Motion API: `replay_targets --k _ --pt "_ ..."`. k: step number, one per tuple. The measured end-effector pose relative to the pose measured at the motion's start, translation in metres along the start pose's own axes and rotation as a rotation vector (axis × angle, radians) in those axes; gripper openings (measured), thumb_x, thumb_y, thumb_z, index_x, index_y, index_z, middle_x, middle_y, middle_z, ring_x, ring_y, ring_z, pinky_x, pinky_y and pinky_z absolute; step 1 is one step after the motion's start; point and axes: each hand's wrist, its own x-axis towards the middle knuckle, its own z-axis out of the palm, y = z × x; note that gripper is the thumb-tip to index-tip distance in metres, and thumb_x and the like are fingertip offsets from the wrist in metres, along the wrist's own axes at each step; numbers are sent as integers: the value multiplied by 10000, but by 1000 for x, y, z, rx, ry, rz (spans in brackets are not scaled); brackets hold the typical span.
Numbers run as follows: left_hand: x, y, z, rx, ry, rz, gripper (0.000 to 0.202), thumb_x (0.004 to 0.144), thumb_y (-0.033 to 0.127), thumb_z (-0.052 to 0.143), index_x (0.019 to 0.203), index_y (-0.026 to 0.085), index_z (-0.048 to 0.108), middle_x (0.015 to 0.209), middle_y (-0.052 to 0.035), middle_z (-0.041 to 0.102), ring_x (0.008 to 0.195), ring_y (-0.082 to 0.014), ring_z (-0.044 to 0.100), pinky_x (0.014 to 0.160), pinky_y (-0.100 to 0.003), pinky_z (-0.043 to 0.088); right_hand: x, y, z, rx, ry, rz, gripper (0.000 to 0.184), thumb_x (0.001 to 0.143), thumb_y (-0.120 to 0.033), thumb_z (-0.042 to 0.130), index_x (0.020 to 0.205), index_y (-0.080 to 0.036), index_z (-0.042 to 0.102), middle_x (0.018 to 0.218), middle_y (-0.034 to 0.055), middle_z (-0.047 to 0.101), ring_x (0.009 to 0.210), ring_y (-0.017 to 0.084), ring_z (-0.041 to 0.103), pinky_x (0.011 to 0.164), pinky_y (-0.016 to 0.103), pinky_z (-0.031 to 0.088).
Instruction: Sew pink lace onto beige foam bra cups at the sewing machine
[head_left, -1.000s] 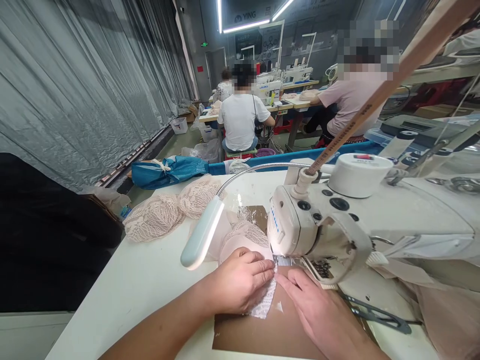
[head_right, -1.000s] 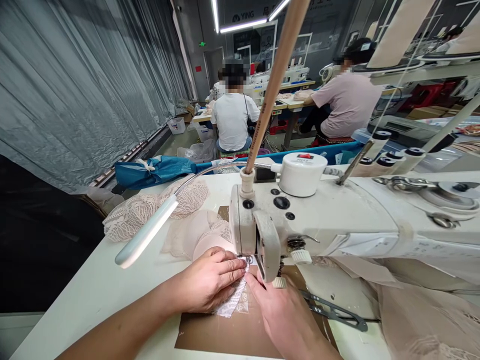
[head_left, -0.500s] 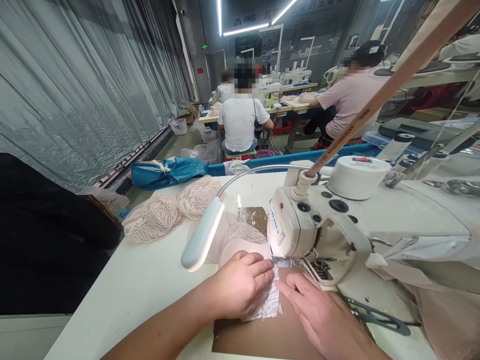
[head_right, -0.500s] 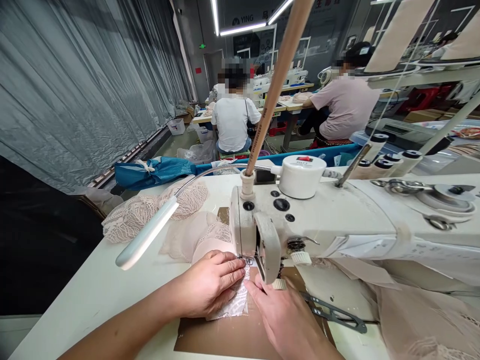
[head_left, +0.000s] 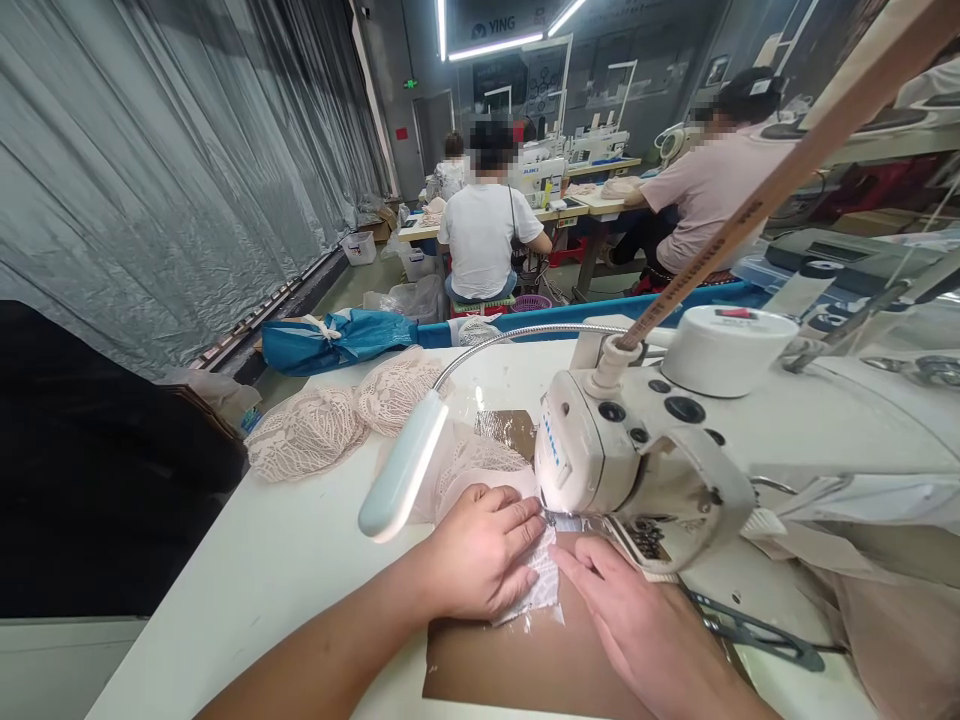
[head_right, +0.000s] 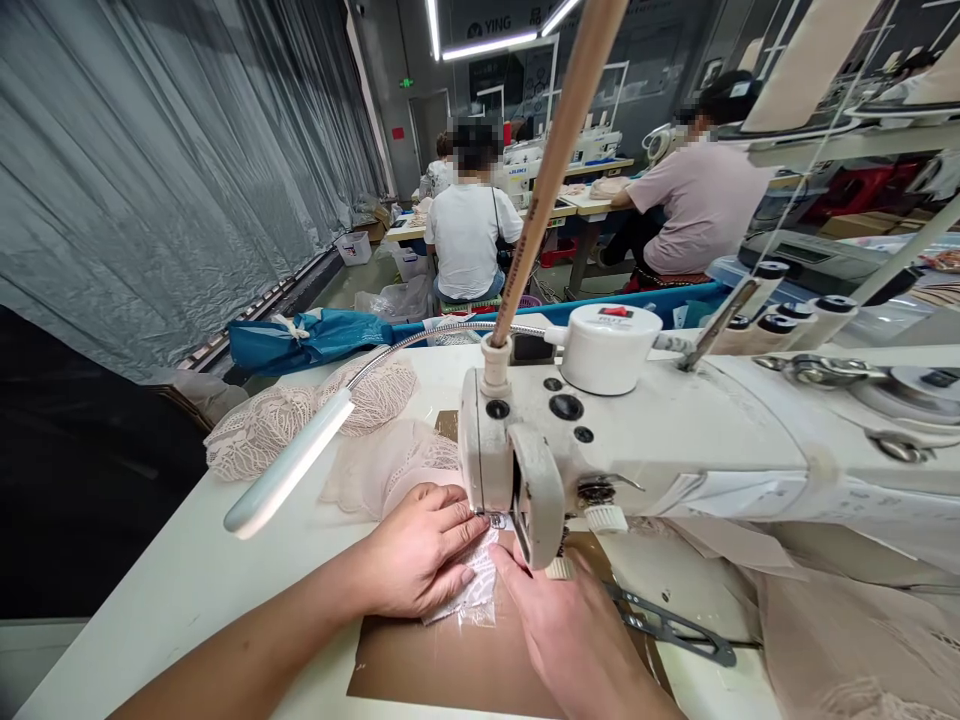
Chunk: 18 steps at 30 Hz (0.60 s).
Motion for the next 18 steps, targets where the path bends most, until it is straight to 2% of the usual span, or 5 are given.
replay_targets --k 3,9,18 --pt "0 -1 0 13 12 -4 435 885 377 458 1230 121 519 1211 -150 587 1050 -283 504 833 -409 386 -1 2 0 -2 -1 14 504 804 -16 348 1144 -204 669 896 79 679 568 135 577 488 247 408" --pt "-3 1 0 -16 16 36 390 892 376 465 1187 136 552 1209 -150 582 1065 -276 512 865 -405 380 -13 8 5 88 9 -32 471 857 -59 328 1190 -215 623 886 77 646 662 160 588 597 277 447" --pt "-6 1 -1 -44 8 93 376 924 378 448 1191 138 560 1257 -127 572 1088 -255 510 933 -401 375 -16 4 2 190 -48 -67 420 836 -55 360 1094 -233 639 815 53 615 696 176 545 631 285 419"
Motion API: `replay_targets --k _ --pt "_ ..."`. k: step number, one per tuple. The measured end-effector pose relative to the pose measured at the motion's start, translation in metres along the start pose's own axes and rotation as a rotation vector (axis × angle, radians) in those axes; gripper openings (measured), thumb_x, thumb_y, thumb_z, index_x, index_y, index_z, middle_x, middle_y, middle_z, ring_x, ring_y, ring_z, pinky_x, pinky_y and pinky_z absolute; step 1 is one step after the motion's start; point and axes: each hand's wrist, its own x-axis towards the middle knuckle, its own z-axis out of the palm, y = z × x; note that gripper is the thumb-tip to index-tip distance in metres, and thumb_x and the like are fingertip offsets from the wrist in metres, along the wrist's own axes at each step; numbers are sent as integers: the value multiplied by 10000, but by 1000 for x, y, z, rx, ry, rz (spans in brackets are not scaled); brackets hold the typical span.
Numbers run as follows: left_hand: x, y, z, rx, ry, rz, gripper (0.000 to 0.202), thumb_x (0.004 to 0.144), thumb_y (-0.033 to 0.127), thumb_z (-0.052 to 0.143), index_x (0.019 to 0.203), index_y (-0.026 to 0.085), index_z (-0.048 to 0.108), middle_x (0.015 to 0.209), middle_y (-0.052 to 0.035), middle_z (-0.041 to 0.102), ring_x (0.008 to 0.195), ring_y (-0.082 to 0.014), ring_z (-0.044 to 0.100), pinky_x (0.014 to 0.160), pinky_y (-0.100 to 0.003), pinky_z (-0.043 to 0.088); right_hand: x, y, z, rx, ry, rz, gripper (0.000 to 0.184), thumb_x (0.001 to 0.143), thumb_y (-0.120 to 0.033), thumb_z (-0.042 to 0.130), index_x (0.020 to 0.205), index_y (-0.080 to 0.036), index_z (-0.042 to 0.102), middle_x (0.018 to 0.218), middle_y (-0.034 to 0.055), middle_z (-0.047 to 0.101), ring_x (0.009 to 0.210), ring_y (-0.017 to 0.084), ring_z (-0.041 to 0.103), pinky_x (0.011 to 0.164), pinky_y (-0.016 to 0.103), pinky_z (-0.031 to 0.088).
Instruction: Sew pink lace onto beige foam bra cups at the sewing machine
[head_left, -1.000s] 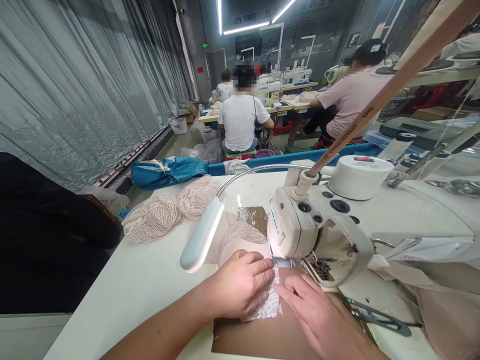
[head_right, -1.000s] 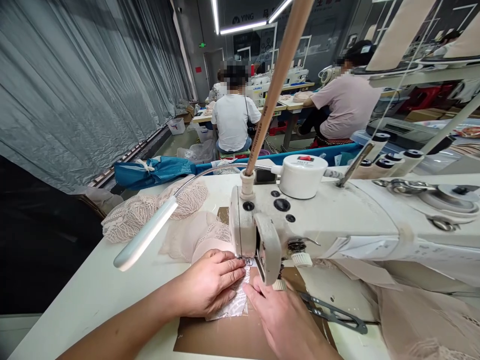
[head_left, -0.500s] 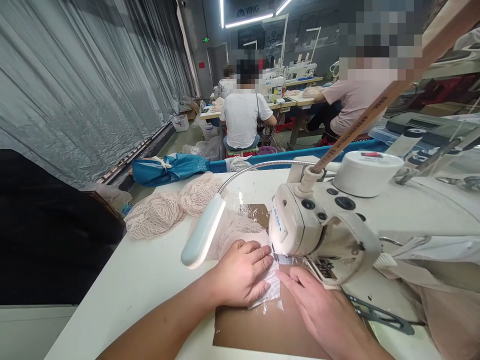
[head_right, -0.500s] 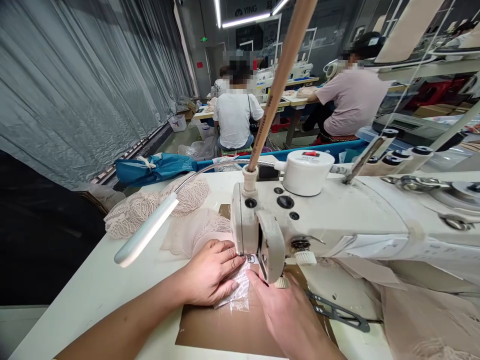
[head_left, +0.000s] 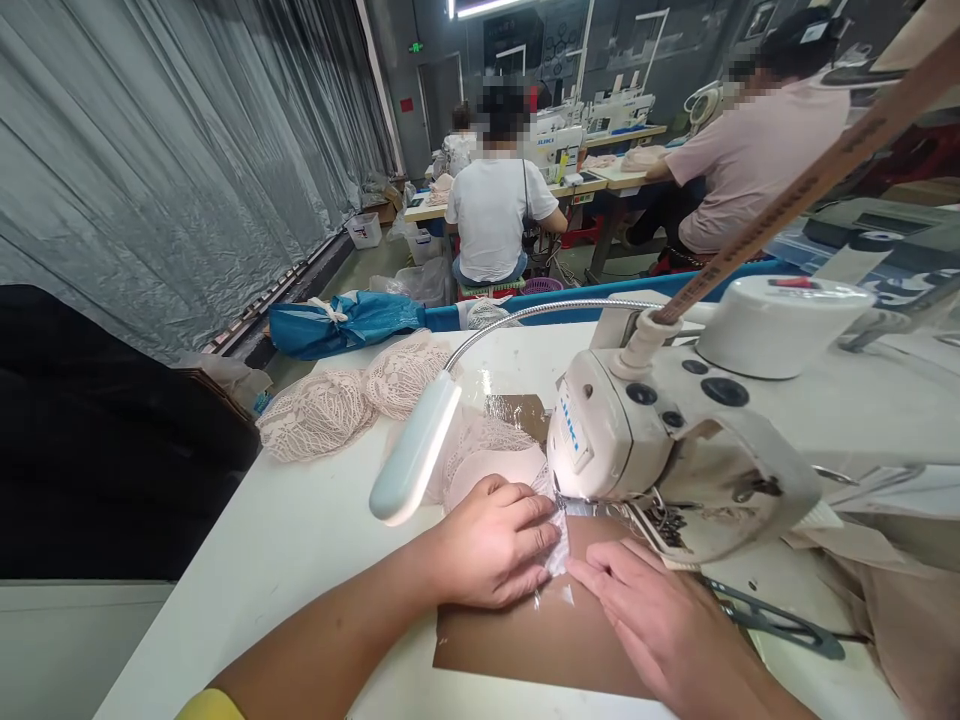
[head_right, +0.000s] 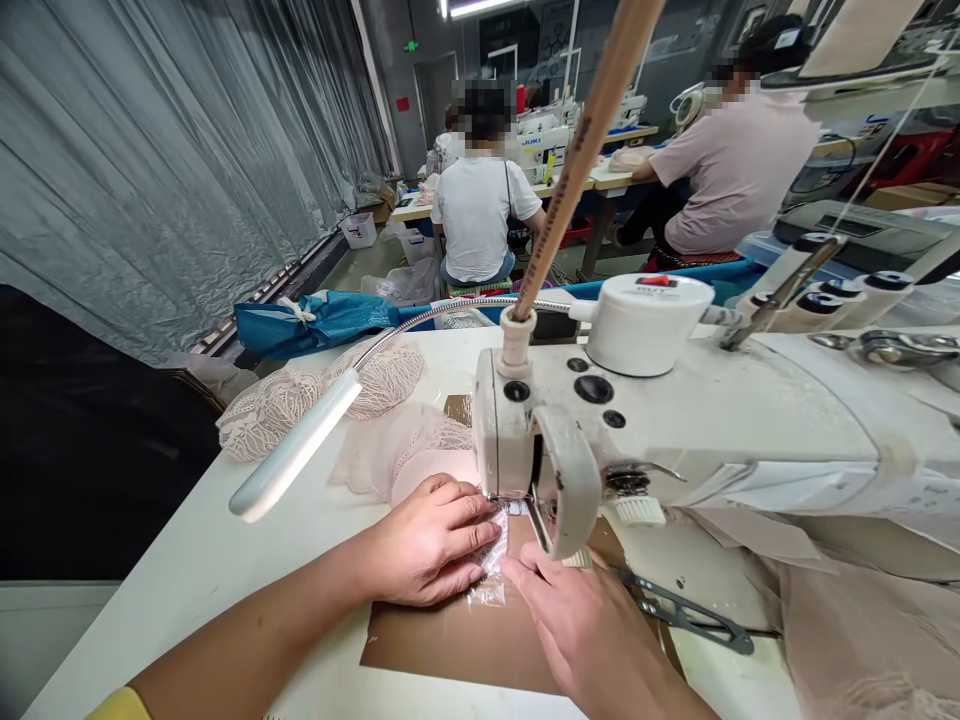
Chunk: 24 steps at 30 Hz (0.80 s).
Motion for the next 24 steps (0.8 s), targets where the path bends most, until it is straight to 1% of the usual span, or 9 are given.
replay_targets --k 4,7,11,15,20,24 --pt "0 -1 -1 -21 -5 18 345 935 358 432 1160 144 583 1245 -135 582 1053 -242 526 928 -392 387 1 -1 -2 -23 -34 -13 444 794 -38 404 1105 -254 635 795 35 599 645 159 533 626 271 404" --pt "0 -1 1 -39 -4 26 342 942 333 423 1188 148 572 1243 -126 595 1059 -233 531 925 -379 393 0 -1 2 -26 -26 -17 458 761 -22 409 1092 -250 629 817 35 605 651 160 530 634 277 388" --pt "1 0 5 -24 14 -21 363 944 330 420 1227 148 555 1261 -102 595 1009 -224 537 904 -376 395 -4 -1 9 13 16 -3 477 748 -3 379 1085 -243 617 822 36 609 679 170 527 657 292 374" --pt "2 3 6 -14 12 -63 349 946 319 416 1219 153 556 1278 -72 589 1002 -223 529 894 -376 390 -6 -3 11 -15 6 4 473 713 17 372 1018 -237 629 802 35 609 653 164 517 657 287 385" --pt "5 7 3 -23 1 -110 350 933 314 437 1222 153 553 1266 -85 595 985 -236 524 872 -384 395 1 -5 5 -44 42 7 479 698 32 365 996 -224 639 784 33 631 656 163 542 645 280 410" --pt "7 6 1 -5 -10 -113 325 920 276 459 1199 151 569 1229 -94 613 960 -240 522 852 -378 400 10 -5 -4 -87 88 -33 468 707 26 383 1015 -197 655 889 49 690 722 163 587 645 269 437"
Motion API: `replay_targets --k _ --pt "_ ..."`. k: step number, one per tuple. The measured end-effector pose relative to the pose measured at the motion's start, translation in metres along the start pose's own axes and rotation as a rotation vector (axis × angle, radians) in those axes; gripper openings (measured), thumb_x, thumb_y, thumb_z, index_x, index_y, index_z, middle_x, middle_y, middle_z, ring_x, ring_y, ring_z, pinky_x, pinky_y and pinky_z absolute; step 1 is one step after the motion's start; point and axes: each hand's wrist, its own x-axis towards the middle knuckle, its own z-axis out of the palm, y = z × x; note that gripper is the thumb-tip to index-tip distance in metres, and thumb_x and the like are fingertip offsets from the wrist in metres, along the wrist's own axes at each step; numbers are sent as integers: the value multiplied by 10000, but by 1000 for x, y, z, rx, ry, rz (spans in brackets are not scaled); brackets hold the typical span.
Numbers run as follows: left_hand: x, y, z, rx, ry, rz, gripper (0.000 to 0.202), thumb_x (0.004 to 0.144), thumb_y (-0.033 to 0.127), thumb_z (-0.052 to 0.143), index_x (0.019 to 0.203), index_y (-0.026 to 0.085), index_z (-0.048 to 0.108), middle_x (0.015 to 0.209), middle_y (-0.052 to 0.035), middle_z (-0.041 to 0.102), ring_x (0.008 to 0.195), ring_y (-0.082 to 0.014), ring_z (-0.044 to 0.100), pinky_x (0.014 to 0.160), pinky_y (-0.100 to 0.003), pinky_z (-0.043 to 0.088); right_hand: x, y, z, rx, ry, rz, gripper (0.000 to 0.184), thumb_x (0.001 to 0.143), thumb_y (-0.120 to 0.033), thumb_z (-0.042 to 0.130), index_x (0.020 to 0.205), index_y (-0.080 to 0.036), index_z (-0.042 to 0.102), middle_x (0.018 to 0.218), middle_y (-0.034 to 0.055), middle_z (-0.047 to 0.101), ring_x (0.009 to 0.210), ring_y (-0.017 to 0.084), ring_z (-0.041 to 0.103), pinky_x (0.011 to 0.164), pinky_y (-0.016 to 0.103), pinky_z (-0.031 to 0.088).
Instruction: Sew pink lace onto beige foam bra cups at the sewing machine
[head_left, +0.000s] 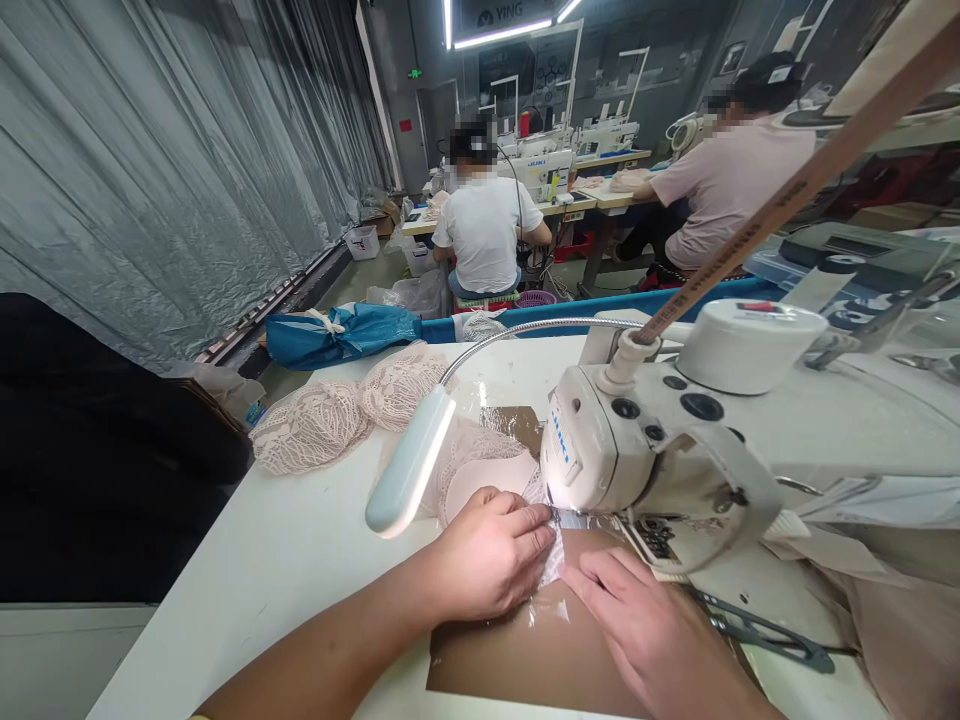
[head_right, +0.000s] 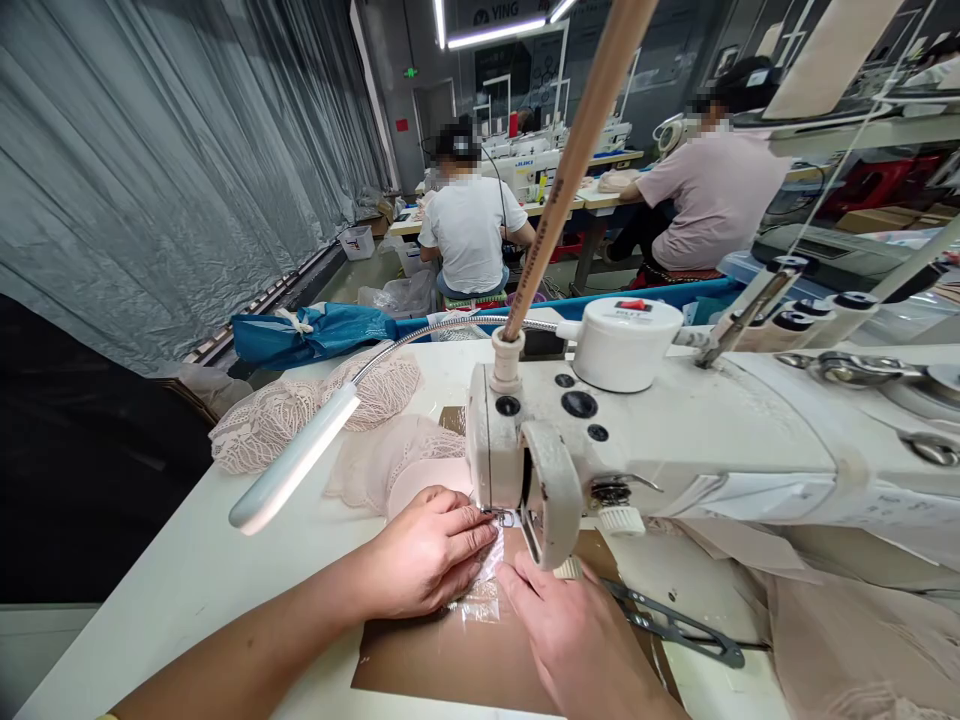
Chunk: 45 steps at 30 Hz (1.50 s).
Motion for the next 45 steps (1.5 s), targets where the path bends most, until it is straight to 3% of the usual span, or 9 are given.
replay_targets --k 11,16,26,32,38,42,45 --pt "2 -8 1 10 19 26 264 960 234 430 1164 208 594 1180 -38 632 1008 -213 504 885 -359 363 6 3 7 -247 71 85 509 755 20 399 1088 -211 707 1034 73 723 729 185 660 646 307 513" --pt "4 -11 -1 8 14 0 268 938 217 442 1150 211 605 1140 -53 639 993 -219 498 880 -361 357 2 6 12 -368 57 92 518 766 -12 406 1117 -238 714 851 105 734 660 211 674 576 322 540" --pt "3 -16 0 30 26 -30 327 921 255 450 1225 211 561 1151 -84 618 1040 -235 495 887 -375 356 1 13 13 -340 35 39 522 808 -41 346 1118 -242 714 840 122 728 693 199 695 586 291 564" --pt "4 -15 -2 76 19 -37 293 940 267 416 1192 208 553 1210 -81 586 1071 -231 496 891 -376 369 -4 18 18 -290 36 47 494 855 -74 335 1158 -243 687 960 123 723 739 194 699 594 274 555" --pt "2 -2 -18 168 -91 -156 300 952 334 391 1140 163 549 1220 -109 557 1053 -263 505 844 -391 425 -4 19 18 -293 74 64 432 899 -147 348 1168 -230 675 1041 132 718 827 231 705 696 345 576" --pt "-4 13 -35 105 -231 -195 292 947 363 397 1028 162 594 994 -87 606 850 -219 546 722 -330 464 -9 22 24 -298 41 95 431 901 -175 369 1233 -252 632 1123 115 701 954 254 687 783 381 575" --pt "-6 20 -36 74 -265 -169 243 924 341 432 924 163 598 900 -64 602 760 -194 538 657 -305 453 -13 24 27 -300 33 122 436 893 -184 380 1245 -273 622 1105 97 711 993 266 675 807 394 571"
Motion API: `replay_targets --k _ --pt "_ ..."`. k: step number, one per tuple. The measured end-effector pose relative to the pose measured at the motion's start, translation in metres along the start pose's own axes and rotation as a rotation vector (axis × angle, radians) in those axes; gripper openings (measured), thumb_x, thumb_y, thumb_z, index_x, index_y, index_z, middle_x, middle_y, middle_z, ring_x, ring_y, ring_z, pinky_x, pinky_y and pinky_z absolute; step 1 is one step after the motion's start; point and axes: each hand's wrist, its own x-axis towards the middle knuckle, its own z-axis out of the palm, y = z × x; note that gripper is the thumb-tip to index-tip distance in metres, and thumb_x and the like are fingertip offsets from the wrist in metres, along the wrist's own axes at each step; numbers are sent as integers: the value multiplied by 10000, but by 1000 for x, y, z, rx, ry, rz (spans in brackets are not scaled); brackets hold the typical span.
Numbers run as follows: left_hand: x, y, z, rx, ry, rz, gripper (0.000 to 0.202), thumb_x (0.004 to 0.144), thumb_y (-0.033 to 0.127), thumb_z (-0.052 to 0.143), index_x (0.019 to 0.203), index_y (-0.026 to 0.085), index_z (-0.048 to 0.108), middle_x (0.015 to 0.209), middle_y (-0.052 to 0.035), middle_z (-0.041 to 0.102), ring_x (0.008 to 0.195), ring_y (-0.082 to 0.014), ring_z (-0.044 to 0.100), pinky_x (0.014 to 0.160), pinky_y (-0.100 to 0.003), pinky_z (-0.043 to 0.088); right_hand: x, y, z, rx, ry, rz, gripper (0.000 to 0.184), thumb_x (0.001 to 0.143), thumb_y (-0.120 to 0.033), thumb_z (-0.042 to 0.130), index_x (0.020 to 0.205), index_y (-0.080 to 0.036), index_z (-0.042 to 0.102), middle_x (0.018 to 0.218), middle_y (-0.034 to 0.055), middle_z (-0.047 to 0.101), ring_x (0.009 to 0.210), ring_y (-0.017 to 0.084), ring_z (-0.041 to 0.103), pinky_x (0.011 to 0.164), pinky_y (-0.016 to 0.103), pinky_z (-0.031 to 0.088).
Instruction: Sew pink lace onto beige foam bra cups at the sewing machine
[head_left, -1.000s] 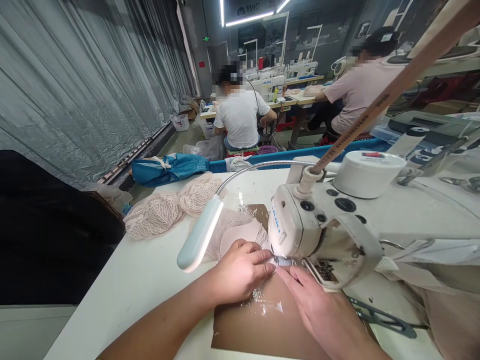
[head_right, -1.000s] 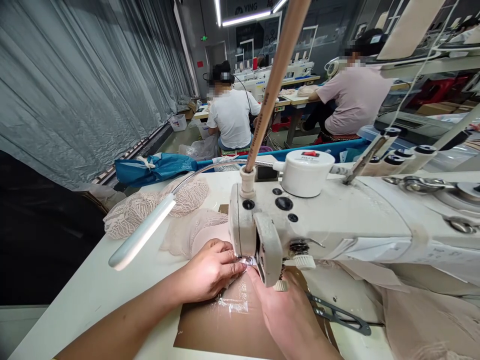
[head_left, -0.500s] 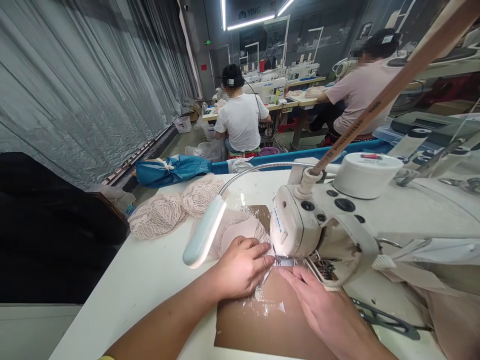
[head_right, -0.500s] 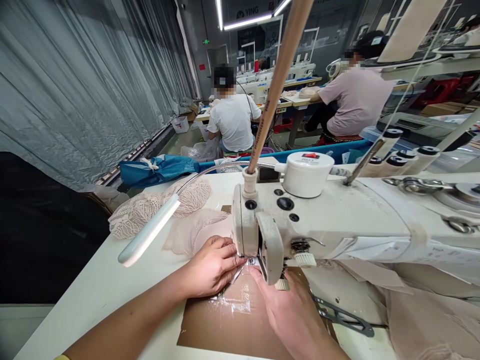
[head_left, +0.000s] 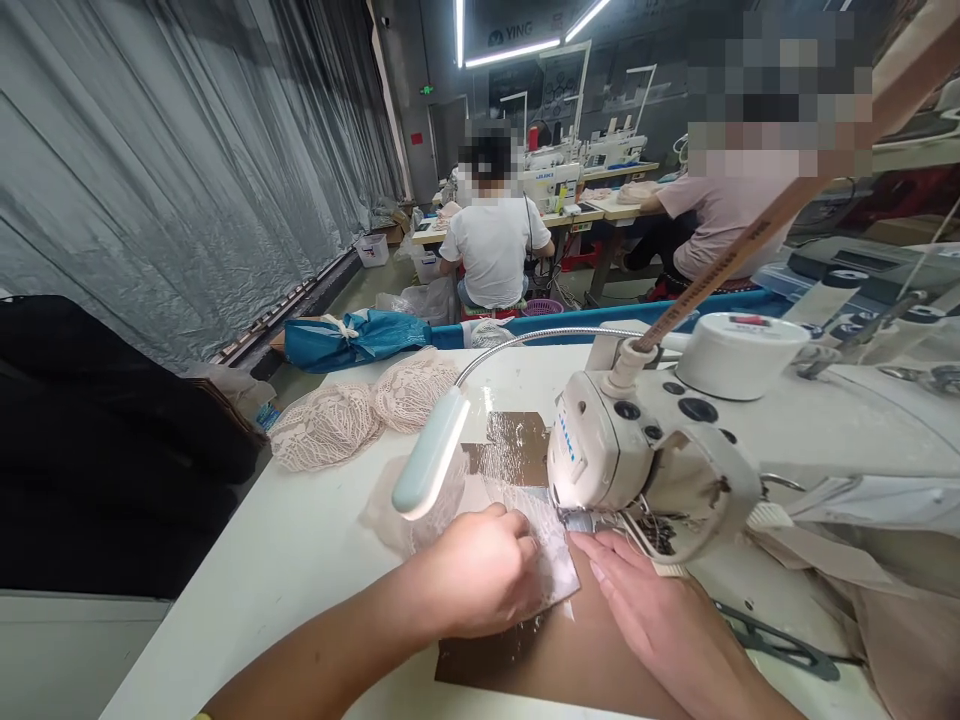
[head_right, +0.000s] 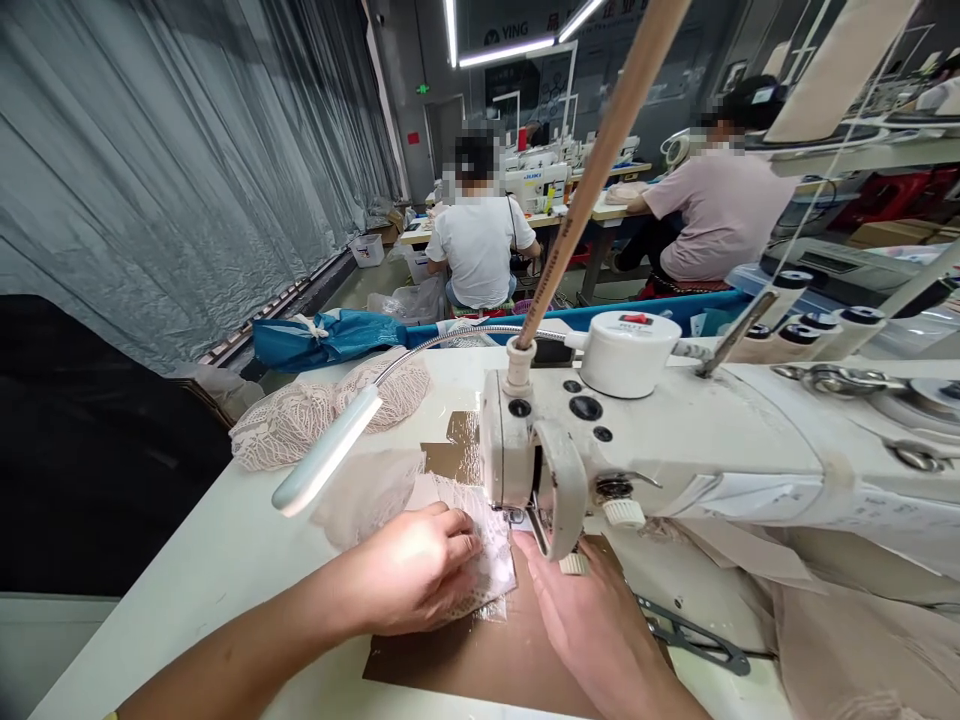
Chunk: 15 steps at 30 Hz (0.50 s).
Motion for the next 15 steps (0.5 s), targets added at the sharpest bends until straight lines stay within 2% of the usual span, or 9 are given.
replay_targets --k 4,9,12,15 --pt "5 4 14 -4 91 28 226 907 323 454 958 156 597 964 -74 597 853 -213 538 740 -322 446 1 0 -3 -21 13 -31 443 897 -166 332 1177 -233 667 990 119 742 898 248 709 728 360 594" --pt "9 8 26 -24 186 56 304 911 303 439 1164 175 551 1125 -88 574 921 -228 518 792 -345 430 6 -1 -11 -7 22 -43 439 902 -177 315 1125 -211 692 900 129 751 823 239 722 663 336 596" --pt "8 10 27 -17 203 62 371 889 312 470 1233 182 513 1191 -104 549 927 -242 506 806 -368 429 10 -2 -17 49 11 -20 420 908 -193 324 1103 -215 695 888 122 748 795 230 719 636 313 584" --pt "8 9 27 -23 192 72 345 891 312 465 1203 180 531 1174 -105 554 924 -242 510 805 -368 435 15 -5 -22 126 -10 -12 390 887 -166 362 1080 -255 689 918 81 746 762 198 705 634 272 556"
